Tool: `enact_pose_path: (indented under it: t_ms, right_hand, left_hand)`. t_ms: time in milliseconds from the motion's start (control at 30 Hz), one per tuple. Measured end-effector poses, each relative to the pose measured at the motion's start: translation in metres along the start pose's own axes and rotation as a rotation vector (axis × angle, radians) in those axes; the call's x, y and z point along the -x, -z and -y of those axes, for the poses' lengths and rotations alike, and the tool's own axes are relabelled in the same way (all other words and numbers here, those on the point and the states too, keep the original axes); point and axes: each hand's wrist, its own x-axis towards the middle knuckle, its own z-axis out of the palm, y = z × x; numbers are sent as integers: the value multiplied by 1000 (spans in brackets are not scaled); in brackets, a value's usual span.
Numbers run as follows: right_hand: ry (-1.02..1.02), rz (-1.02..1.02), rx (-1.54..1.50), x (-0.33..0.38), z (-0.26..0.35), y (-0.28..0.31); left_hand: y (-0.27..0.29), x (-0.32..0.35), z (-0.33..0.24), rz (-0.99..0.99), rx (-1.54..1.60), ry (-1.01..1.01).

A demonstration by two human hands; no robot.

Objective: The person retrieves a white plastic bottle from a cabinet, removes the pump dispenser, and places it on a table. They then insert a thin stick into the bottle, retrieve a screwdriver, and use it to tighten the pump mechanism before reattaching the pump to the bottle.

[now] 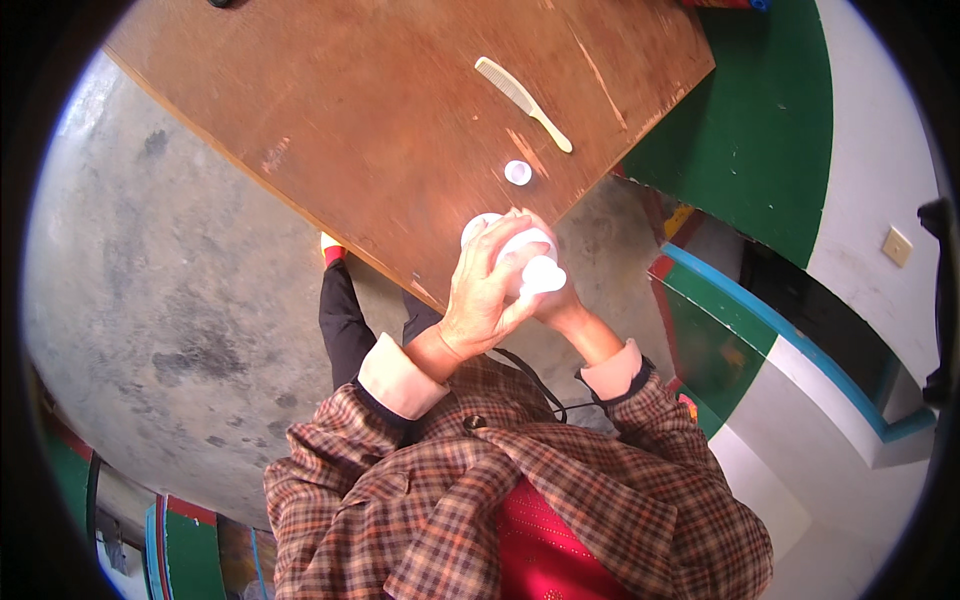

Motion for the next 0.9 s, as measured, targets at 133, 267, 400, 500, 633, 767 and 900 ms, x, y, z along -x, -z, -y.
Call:
enact_pose_path:
  t_ms: [133, 267, 400, 500, 633, 767, 900]
  right_hand:
    - [118, 73, 75, -37, -12, -12]
    - [-31, -26, -65, -50, 6, -20]
    - [-137, 60, -150, -42, 31, -17]
    - [-207, 102, -209, -34, 47, -9]
    - [-254, 103, -194, -26, 63, -4]
    - [-265, 77, -86, -22, 79, -9]
    - [-215, 58, 184, -17, 96, -11]
  left_hand:
    - [11, -13, 9, -180, 293, 210]
    - [25, -23, 17, -282, 557, 420]
    - [33, -22, 11, -270, 705, 512]
    - [32, -21, 1, -298, 857, 572]
    - [34, -21, -6, -345, 944, 612]
    - [41, -21, -11, -393, 1053, 694]
    - [48, -19, -12, -397, 1132, 738]
